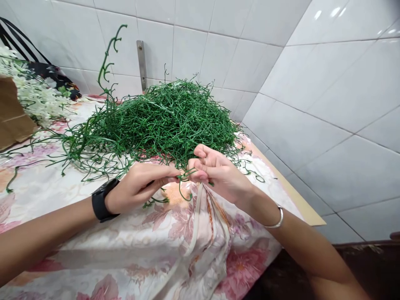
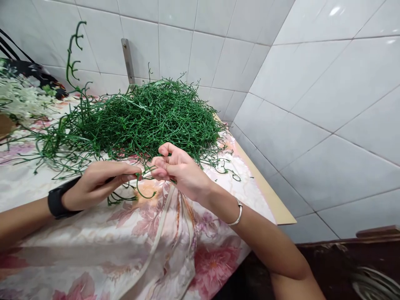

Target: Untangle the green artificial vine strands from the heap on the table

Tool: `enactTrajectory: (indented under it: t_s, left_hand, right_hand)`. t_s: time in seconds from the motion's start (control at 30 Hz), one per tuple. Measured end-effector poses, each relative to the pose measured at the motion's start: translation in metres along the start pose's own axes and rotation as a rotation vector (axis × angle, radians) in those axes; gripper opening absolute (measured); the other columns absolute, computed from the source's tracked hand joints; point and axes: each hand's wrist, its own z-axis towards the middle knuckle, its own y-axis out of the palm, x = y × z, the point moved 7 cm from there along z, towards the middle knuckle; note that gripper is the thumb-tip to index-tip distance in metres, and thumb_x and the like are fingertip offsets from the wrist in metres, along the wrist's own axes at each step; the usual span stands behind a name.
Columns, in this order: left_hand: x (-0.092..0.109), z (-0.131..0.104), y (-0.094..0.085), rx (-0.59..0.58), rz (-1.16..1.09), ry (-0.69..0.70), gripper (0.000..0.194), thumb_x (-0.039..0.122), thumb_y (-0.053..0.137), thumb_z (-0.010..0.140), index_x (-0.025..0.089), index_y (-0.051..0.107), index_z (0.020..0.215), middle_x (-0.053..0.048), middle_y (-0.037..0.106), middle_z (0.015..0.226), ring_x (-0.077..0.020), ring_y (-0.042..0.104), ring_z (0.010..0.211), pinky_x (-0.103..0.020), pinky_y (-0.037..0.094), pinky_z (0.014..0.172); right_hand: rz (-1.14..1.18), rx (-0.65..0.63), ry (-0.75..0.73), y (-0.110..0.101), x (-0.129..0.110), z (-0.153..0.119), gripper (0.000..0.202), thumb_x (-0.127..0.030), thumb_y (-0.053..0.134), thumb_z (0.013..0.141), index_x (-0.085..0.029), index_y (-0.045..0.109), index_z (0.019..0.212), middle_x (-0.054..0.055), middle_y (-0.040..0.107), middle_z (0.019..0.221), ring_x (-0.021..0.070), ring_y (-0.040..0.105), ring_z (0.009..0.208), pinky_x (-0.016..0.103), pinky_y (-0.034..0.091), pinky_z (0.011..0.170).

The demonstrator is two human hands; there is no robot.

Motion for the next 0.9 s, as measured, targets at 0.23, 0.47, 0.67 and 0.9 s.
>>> enactTrajectory:
  t_s: [0.23,0.47,0.67,0.9]
  left_hand:
    - [-0.016,-0.009,0.007,-0.028,-0.125,-0.156,0.024,0.011,0.04,0.084,0.02,0.058,0.096,-0.004,0.065,0.084,-0.0115,0.059,0.073,-0.02,0.043,0.064]
    - [-0.049,-0.012,0.008,0.117,-0.51,-0.594,0.023,0.03,0.047,0.086,0.021,0.055,0.105,0.004,0.044,0.058,-0.007,0.039,0.051,-0.018,0.031,0.046]
    - [-0.06,-0.011,-0.002,0.23,-0.626,-0.638,0.033,0.027,0.058,0.078,0.018,0.055,0.109,0.002,0.05,0.067,-0.0078,0.043,0.057,-0.019,0.035,0.054]
    - [-0.056,-0.007,0.002,0.208,-0.645,-0.586,0.03,0.027,0.05,0.084,0.016,0.053,0.112,-0.003,0.059,0.08,-0.0122,0.054,0.074,-0.022,0.043,0.065]
  right_hand:
    - [-0.153,0.362,-0.57,-0.08,-0.078,-0.014,0.03,0.0,0.053,0.064,-0.021,0.038,0.079,-0.007,0.037,0.058,0.0054,0.038,0.052,0.022,0.037,0.057]
    - [-0.88,0.142,-0.461,-0.031,-0.039,-0.002,0.012,-0.02,0.04,0.088,-0.022,0.037,0.1,-0.002,0.053,0.069,0.0123,0.053,0.07,0.031,0.039,0.071]
    - [-1.47,0.036,-0.448,-0.016,-0.015,0.003,0.017,-0.014,0.035,0.089,-0.017,0.049,0.098,0.003,0.059,0.081,0.0146,0.049,0.08,0.033,0.03,0.081]
    - [-1.53,0.027,-0.568,-0.011,-0.014,0.003,0.018,-0.009,0.039,0.085,-0.017,0.055,0.09,0.006,0.061,0.097,0.0177,0.047,0.095,0.034,0.03,0.084]
